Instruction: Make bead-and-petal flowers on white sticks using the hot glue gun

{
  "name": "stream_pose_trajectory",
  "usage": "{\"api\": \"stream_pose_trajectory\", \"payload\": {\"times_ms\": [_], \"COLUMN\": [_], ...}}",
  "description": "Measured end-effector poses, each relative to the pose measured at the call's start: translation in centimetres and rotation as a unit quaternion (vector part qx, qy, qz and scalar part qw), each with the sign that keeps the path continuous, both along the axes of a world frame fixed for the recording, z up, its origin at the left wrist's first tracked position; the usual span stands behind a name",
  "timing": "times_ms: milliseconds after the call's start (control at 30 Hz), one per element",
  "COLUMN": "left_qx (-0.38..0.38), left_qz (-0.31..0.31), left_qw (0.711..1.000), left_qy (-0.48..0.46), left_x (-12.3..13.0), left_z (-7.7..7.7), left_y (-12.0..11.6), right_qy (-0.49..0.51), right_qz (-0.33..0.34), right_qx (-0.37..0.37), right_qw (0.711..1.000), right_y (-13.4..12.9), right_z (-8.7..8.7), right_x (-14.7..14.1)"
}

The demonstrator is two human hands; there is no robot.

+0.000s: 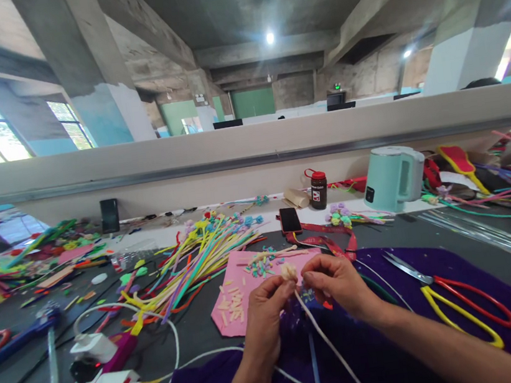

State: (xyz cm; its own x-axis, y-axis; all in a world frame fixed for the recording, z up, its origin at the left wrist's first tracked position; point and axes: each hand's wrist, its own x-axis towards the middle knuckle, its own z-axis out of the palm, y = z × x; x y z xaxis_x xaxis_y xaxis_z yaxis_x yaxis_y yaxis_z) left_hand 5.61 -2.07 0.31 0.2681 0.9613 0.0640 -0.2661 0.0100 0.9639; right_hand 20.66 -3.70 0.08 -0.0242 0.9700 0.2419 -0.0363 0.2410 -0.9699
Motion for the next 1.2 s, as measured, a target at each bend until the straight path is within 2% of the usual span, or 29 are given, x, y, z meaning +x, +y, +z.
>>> {"api": "stream_pose_trajectory", "payload": {"times_ms": [133,233,400,700,1200], "left_qx": [-0.138,-0.172,-0.145,-0.072,-0.032], "left_qz": [-0.052,-0.069,-0.063,-0.021,0.012], "left_qw": [0.982,0.972,0.978,0.993,0.999], "left_qy": [-0.114,-0.145,-0.133,-0.093,-0.023], "left_x": [-0.7,-0.9,-0.7,-0.9,-1.1], "left_z": [-0.2,-0.3,-0.8,-0.6,-0.6], "left_y": [0.5,0.6,0.7,0.8,1.1], "right_qy": [-0.011,-0.031,-0.041,-0.004,0.013], "right_qz": [0.007,0.039,0.112,0.087,0.097], "right_qx": [0.004,-0.007,-0.04,-0.081,-0.099], "right_qw": [1.0,0.999,0.992,0.993,0.99], "right_y": [-0.1,-0.5,-1.1,-1.0,-1.0], "right_z": [-0.1,-0.2,-0.6,0.0,-0.7], "right_x": [0.0,-0.4,-1.5,-2.9,-3.7]}}
